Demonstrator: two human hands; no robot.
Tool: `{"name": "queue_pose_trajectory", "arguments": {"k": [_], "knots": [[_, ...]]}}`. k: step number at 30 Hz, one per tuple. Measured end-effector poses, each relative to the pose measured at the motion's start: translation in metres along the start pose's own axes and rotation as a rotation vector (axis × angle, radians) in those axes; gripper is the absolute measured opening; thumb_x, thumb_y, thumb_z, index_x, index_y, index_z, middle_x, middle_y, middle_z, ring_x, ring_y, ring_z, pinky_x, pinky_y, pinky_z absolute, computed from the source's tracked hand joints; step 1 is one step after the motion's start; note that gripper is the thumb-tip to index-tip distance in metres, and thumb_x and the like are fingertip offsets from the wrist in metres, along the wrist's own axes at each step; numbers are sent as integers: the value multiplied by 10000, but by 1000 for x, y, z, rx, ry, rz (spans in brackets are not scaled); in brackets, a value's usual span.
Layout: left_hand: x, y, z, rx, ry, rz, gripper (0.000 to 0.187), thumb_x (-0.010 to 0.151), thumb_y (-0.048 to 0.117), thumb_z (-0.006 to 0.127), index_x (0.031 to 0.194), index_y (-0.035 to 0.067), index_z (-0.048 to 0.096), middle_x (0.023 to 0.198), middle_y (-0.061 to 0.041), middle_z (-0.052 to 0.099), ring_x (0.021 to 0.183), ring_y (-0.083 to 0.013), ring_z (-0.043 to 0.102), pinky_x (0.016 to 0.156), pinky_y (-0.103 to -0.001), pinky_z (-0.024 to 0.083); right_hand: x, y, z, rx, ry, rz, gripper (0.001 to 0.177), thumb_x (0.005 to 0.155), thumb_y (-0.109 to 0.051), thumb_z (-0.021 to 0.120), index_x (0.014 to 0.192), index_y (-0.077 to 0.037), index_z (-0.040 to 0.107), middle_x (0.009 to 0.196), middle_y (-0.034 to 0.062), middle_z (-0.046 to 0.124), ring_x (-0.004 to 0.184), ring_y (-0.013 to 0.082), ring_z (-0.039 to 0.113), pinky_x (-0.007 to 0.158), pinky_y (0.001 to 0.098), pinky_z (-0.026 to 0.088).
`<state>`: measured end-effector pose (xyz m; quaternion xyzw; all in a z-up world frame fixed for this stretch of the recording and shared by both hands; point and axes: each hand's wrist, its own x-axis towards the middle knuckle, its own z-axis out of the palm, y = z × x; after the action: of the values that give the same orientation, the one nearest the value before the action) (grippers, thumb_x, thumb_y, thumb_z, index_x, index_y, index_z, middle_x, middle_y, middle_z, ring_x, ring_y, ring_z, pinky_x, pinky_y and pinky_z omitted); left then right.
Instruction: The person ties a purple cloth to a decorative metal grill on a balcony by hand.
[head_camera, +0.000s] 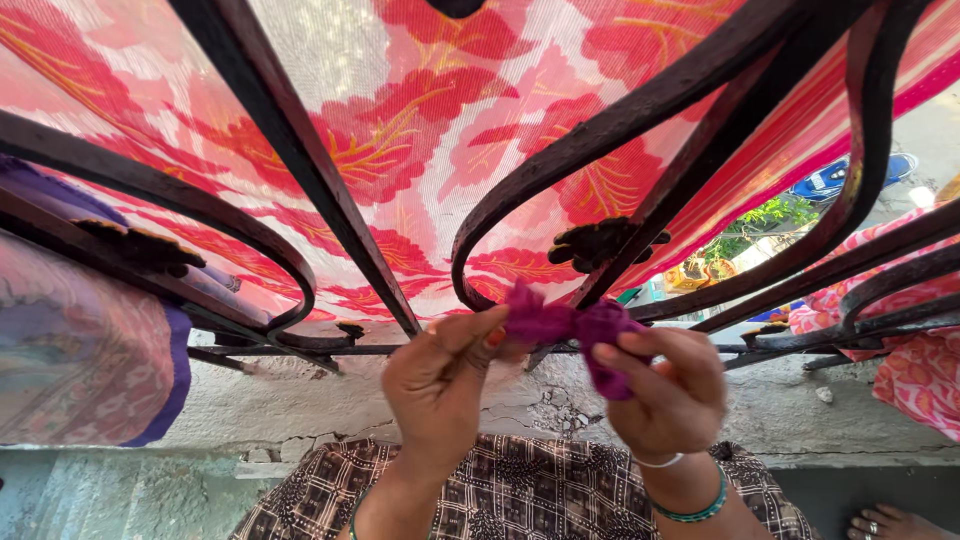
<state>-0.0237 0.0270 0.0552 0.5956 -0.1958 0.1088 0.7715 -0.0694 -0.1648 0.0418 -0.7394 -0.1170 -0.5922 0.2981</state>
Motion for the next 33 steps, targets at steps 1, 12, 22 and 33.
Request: {"name": "queue_pose_trajectory", "arguments": {"k": [1,12,22,33], "knots": [[2,-1,2,-63,-111,6,313,986,-133,601,1230,16,727,1086,-186,719,932,-177,679,838,-318,559,1,-5,5,-10,-61,-21,295,765,48,714,1032,-68,761,1069,113,652,906,243,638,773,328,503],[-4,12,5,-118,-562,129,638,1126,55,590,1686,123,292,1690,-215,362,1582,-325,401,1295,-384,331,-15,-9,22,-11,-181,-7,631,751,-234,823,1306,-11,622,1435,229,521,1303,367,548,1091,442,468],[-5,21,3,-24,-522,338,667,1067,148,719,1626,144,353,1638,-184,448,1551,-348,382,1291,-433,314,-5,-15,35,75,-20,2,130,900,70,784,996,2,727,1277,127,591,1147,270,603,920,321,569],[4,56,-27,22,-314,472,270,1003,-43,670,1251,64,684,1385,-174,693,1245,-306,711,1049,-388,569,108,-63,27,-197,77,-92,266,1000,-106,936,1165,-8,752,1195,132,625,1032,249,626,850,304,507]]}}
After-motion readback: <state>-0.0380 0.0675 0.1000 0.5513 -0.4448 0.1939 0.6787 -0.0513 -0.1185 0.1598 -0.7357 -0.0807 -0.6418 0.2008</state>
